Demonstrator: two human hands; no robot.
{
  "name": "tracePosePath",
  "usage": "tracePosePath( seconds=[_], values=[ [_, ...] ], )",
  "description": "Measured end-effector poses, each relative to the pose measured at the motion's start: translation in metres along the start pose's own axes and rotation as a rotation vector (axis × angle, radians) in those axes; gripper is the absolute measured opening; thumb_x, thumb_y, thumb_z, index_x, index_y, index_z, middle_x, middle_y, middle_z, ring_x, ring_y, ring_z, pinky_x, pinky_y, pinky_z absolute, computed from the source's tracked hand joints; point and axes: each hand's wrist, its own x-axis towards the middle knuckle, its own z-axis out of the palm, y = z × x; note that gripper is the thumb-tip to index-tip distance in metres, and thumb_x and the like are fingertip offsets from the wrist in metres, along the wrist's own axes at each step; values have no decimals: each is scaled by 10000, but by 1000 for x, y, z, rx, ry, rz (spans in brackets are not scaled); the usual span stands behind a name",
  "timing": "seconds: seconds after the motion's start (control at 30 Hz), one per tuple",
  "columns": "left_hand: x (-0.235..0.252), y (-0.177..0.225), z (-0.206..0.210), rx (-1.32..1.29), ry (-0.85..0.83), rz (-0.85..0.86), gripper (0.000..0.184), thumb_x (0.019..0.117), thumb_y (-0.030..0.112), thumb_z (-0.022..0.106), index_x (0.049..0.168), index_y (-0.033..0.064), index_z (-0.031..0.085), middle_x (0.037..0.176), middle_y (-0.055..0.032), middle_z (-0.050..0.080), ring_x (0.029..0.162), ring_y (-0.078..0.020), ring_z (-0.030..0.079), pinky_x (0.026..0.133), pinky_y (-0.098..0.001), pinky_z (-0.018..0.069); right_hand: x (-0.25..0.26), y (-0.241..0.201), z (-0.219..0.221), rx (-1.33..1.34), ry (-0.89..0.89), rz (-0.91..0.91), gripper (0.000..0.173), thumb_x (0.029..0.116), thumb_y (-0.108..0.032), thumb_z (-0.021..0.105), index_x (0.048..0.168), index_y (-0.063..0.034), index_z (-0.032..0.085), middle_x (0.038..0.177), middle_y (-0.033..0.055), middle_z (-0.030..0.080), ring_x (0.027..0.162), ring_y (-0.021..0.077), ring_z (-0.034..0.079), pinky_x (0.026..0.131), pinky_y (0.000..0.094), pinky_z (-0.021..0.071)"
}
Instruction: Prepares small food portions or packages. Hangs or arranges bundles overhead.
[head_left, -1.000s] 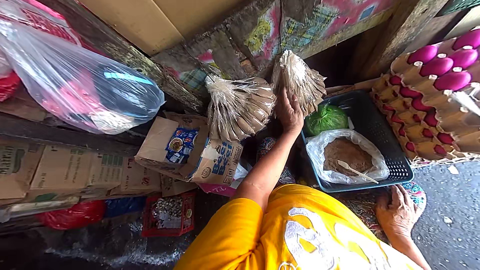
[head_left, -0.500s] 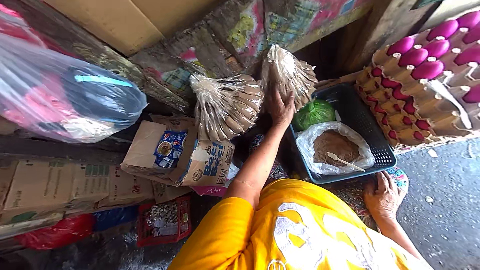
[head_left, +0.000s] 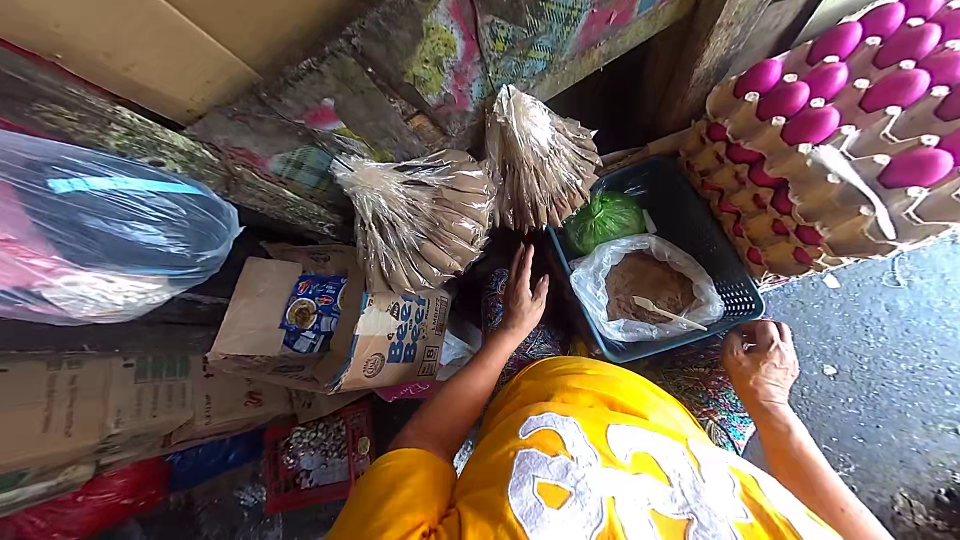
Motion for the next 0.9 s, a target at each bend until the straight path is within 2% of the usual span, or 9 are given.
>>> tracePosePath(
  seconds=[0.1, 0.17, 0.23, 0.3, 0.4, 0.47, 0.57, 0.67, 0.9],
  values=[
    [-31, -18, -2, -169, -178, -207, 585, 1034, 170, 573, 1566, 32, 374, 1533, -190, 481, 1366, -269, 532, 1130, -425, 455, 14, 1, -24, -2, -252, 51, 312, 992, -132, 566, 1191, 97, 637, 1176, 336, 640, 1120, 493, 623, 960, 680, 447],
    [-47, -30, 0, -317, -293, -310, 513, 1035, 142, 558, 1504, -29, 437, 1400, -221, 592, 1250, -264, 624, 1072, -405, 505, 24, -4, -49, -23, -393, -17, 308, 1041, -183, 551, 1177, 65, 673, 1132, 299, 682, 1077, 469, 658, 944, 684, 466],
    [-54, -34, -1, -402, -333, -354, 420, 1029, 115, 550, 1403, -78, 532, 1306, -225, 650, 1184, -240, 661, 1044, -377, 523, 30, -21, -74, 14, -274, -209, 297, 1043, -179, 538, 1106, 57, 707, 1035, 273, 705, 946, 427, 698, 847, 644, 526],
    [-51, -32, -4, -476, -312, -400, 380, 1030, 94, 531, 1359, -93, 561, 1291, -227, 651, 1168, -231, 663, 1030, -365, 528, 38, -46, -100, 34, -3, -344, 283, 1034, -163, 546, 1105, 61, 704, 1013, 280, 687, 879, 413, 685, 769, 593, 547],
    [-45, -32, -2, -572, -222, -502, 358, 1042, 78, 522, 1356, -91, 551, 1279, -226, 646, 1122, -222, 673, 974, -353, 554, 65, -76, -130, -85, 216, -286, 357, 1080, -221, 475, 1254, 35, 654, 1252, 316, 626, 1164, 493, 609, 959, 648, 482],
    [-44, -34, -2, -599, -202, -540, 357, 1050, 78, 518, 1366, -85, 539, 1288, -225, 635, 1114, -217, 673, 959, -345, 559, 91, -82, -133, -167, 224, -223, 376, 1097, -227, 435, 1301, 22, 629, 1293, 331, 607, 1245, 546, 546, 1013, 700, 413],
    [-46, -33, -3, -591, -205, -544, 354, 1050, 85, 526, 1363, -80, 548, 1294, -223, 638, 1127, -217, 675, 972, -343, 559, 119, -85, -123, -296, 178, -141, 301, 1069, -178, 481, 1203, 27, 656, 1165, 365, 643, 1142, 614, 575, 888, 777, 414],
    [-49, -36, -3, -576, -204, -524, 351, 1046, 83, 526, 1352, -85, 556, 1287, -223, 641, 1127, -217, 675, 981, -342, 555, 127, -90, -114, -330, 165, -75, 313, 1067, -202, 486, 1142, 29, 682, 1149, 349, 657, 1153, 597, 580, 889, 777, 412],
    [-47, -35, -5, -560, -210, -539, 347, 1047, 87, 535, 1352, -75, 561, 1280, -213, 649, 1105, -203, 682, 968, -325, 557, 128, -93, -115, -243, 228, -73, 293, 1038, -179, 520, 1132, 53, 673, 1182, 355, 640, 1174, 588, 568, 922, 768, 400]
  ],
)
